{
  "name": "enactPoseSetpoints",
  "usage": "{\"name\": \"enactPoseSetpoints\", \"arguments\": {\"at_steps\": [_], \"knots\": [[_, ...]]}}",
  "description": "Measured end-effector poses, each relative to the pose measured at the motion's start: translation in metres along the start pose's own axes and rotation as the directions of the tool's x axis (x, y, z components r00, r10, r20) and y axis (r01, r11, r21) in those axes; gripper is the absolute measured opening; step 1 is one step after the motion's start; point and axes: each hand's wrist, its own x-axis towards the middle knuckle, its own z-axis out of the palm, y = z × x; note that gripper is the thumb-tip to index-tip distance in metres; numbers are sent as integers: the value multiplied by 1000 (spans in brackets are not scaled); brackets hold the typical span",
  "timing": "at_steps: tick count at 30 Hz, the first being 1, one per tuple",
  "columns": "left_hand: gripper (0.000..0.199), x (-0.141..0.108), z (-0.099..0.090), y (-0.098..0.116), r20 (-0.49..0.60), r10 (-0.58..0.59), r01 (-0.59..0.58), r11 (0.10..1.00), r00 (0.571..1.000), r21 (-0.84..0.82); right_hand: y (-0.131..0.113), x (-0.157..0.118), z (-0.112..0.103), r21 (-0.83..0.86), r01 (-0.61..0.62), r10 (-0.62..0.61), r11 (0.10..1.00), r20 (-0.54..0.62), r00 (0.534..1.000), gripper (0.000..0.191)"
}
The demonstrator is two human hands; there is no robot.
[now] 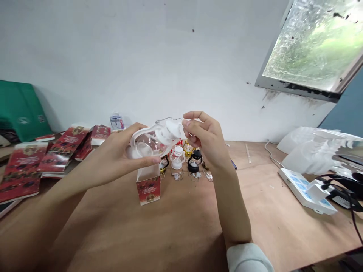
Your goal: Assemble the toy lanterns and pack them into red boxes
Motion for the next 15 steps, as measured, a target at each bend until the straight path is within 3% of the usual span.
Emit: {"name": "enactPoseSetpoints", "arguments": {"at_steps": [3,7,11,15], "knots": [[43,2,-3,-2,-11,-20,18,983,1000,-182,6,9,-1,132,-89,81,987,66,995,12],[36,5,-4,-4,28,-16,25,929,999,-370,15,16,2,127,-40,36,991,36,999,12],[35,5,-10,-5,116,-10,49,939,993,-340,18,19,2,102,12,-9,995,-32,999,9],[41,4,-17,-12,194,65,-25,979,979,-200,19,19,-1,98,-14,16,995,-27,999,9]]}}
